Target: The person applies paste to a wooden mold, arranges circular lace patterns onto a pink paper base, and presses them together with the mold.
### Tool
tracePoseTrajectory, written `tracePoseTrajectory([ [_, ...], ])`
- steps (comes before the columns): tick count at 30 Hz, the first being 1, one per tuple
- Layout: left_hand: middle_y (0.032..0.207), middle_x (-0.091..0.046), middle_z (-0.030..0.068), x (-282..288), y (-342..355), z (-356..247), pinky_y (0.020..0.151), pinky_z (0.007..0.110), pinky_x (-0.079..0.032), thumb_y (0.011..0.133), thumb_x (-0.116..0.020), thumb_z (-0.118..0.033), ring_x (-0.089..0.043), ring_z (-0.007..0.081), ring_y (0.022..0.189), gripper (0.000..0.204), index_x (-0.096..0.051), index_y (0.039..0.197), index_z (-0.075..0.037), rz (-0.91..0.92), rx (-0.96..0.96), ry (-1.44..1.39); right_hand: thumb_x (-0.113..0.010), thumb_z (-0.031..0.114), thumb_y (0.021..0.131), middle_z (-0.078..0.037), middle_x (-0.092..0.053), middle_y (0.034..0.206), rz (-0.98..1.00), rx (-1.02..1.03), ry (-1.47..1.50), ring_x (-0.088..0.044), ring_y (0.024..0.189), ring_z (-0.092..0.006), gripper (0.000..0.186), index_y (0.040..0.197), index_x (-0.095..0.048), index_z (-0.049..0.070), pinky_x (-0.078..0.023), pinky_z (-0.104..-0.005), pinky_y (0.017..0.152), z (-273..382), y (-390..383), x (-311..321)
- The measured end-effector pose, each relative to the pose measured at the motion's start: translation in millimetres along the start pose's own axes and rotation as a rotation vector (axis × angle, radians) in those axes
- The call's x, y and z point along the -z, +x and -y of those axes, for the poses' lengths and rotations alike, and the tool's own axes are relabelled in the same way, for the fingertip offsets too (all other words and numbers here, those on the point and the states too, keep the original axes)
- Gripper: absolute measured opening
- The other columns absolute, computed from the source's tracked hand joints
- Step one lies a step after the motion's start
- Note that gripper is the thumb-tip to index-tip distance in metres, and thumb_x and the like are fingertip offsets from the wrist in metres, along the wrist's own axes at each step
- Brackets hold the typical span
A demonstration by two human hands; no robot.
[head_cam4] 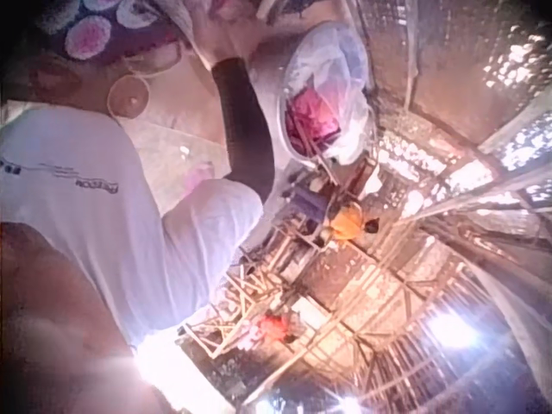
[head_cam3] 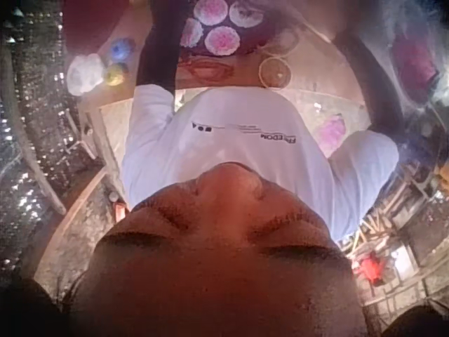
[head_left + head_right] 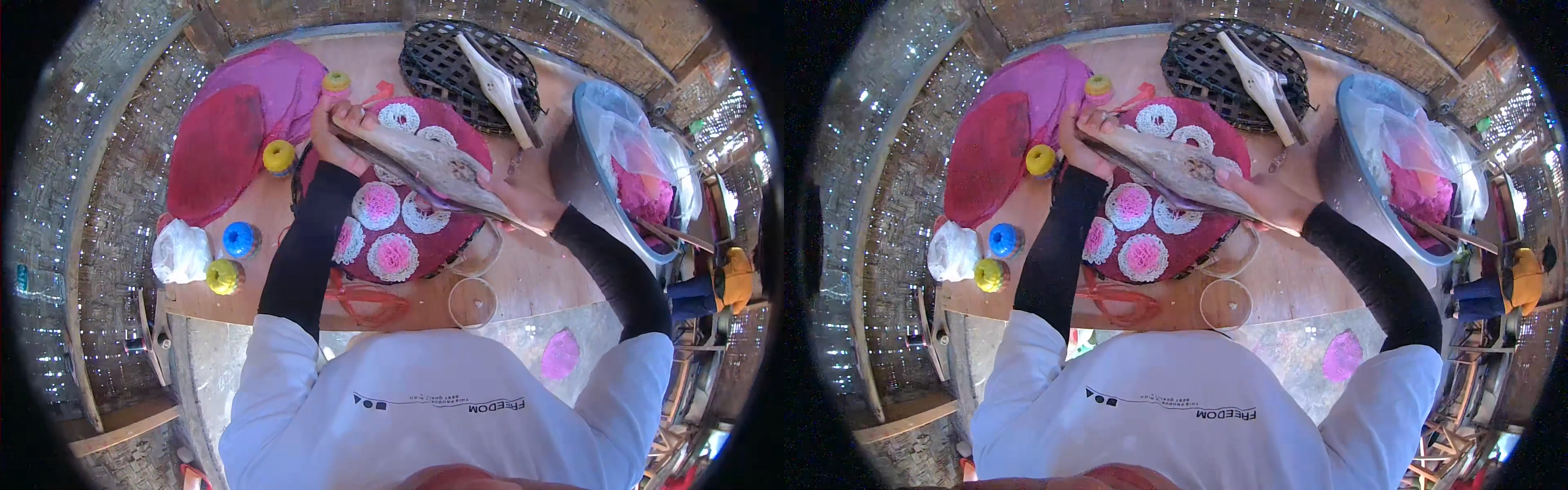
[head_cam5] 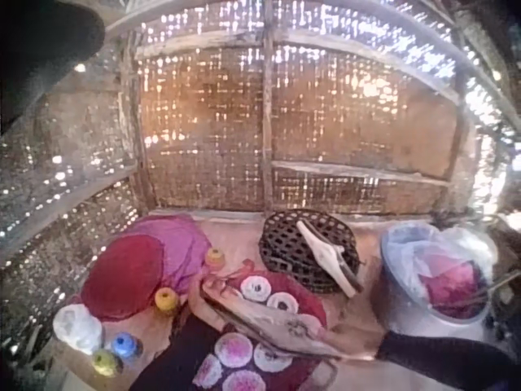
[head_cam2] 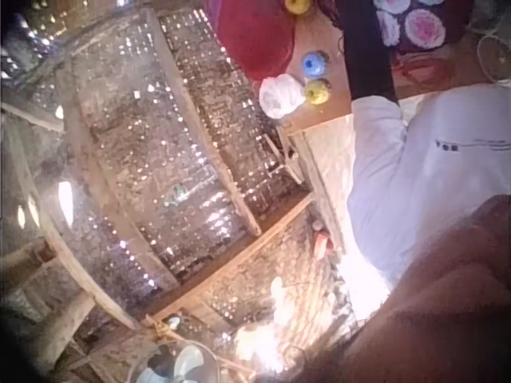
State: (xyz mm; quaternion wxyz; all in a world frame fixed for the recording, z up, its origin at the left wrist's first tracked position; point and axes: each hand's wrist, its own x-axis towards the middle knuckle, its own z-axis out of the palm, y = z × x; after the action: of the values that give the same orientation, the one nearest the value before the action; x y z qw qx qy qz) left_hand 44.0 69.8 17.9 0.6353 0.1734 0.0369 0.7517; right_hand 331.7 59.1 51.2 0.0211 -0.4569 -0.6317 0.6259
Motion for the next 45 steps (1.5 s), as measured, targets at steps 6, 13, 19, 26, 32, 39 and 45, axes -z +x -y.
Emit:
tracePoseTrajectory([
  [6,0.053,-0.035,-0.0029,-3.1,-5.5,6.5,0.055,0.03,-0.037,0.084,-0.046,-0.033,-0.04,0.013,0.053,0.032,-0.04,0.058,-0.015,-0.103,-0.079,0.042,-0.039,0.066,0.08,-0.003,-0.048,0.054,0.093,-0.072,0.007,-0.045,0.045,-0.009,0.069,0.076,-0.058,0.0,-0.033,-0.0219,0.037,7.5,-8.5,8.0],
  [13,0.058,-0.04,-0.0014,-13.3,8.4,-10.8,0.057,0.028,-0.037,0.083,-0.048,-0.04,-0.04,0.0146,0.055,0.035,-0.04,0.062,-0.014,-0.033,-0.115,0.081,-0.038,0.067,0.079,-0.003,-0.053,0.066,-0.19,0.14,-0.248,-0.048,0.052,-0.0082,0.072,0.095,-0.057,-0.001,-0.037,-0.0192,0.041,26.8,-10.7,-2.7],
  [19,0.057,-0.04,-0.0005,-53.0,35.6,7.1,0.063,0.031,-0.037,0.082,-0.047,-0.043,-0.042,0.0177,0.061,0.036,-0.041,0.062,-0.014,0.18,0.036,0.03,-0.032,0.053,0.089,-0.001,-0.053,0.074,0.012,0.044,0.082,-0.049,0.06,-0.0074,0.053,0.104,-0.051,0.006,-0.041,-0.0202,0.051,24.5,-18.9,35.8],
  [26,0.056,-0.036,-0.0037,0.3,57.0,63.8,0.055,0.029,-0.037,0.083,-0.046,-0.028,-0.038,0.01,0.051,0.027,-0.039,0.061,-0.014,-0.034,0.025,-0.061,-0.038,0.07,0.076,-0.001,-0.05,0.066,-0.243,-0.078,-0.106,-0.046,0.052,-0.0077,0.069,0.094,-0.056,0.006,-0.04,-0.0213,0.044,4.5,-20.2,53.6],
  [32,0.057,-0.035,-0.0044,5.7,65.2,66.6,0.052,0.029,-0.037,0.083,-0.044,-0.025,-0.038,0.0099,0.05,0.024,-0.039,0.062,-0.015,0.033,0.056,-0.03,-0.039,0.069,0.077,-0.002,-0.05,0.063,-0.333,-0.048,-0.107,-0.047,0.05,-0.0089,0.07,0.082,-0.058,0.002,-0.039,-0.0217,0.042,-8.9,-8.8,47.8],
  [39,0.052,-0.033,-0.003,7.6,67.1,76.2,0.054,0.027,-0.036,0.082,-0.045,-0.03,-0.034,0.0126,0.049,0.031,-0.035,0.057,-0.015,-0.081,-0.009,0.02,-0.04,0.072,0.073,-0.003,-0.044,0.054,-0.308,-0.065,-0.187,-0.045,0.045,-0.0099,0.074,0.084,-0.057,0.001,-0.036,-0.023,0.039,-2.2,-13.2,65.9],
  [45,0.051,-0.034,-0.0028,-2.5,87.4,50.2,0.055,0.03,-0.037,0.083,-0.044,-0.033,-0.036,0.0157,0.049,0.032,-0.036,0.057,-0.015,-0.009,-0.04,0.025,-0.038,0.071,0.075,-0.003,-0.045,0.052,-0.392,0.117,-0.221,-0.048,0.047,-0.0107,0.075,0.072,-0.057,-0.001,-0.039,-0.0233,0.041,-1.9,10.6,60.9],
])
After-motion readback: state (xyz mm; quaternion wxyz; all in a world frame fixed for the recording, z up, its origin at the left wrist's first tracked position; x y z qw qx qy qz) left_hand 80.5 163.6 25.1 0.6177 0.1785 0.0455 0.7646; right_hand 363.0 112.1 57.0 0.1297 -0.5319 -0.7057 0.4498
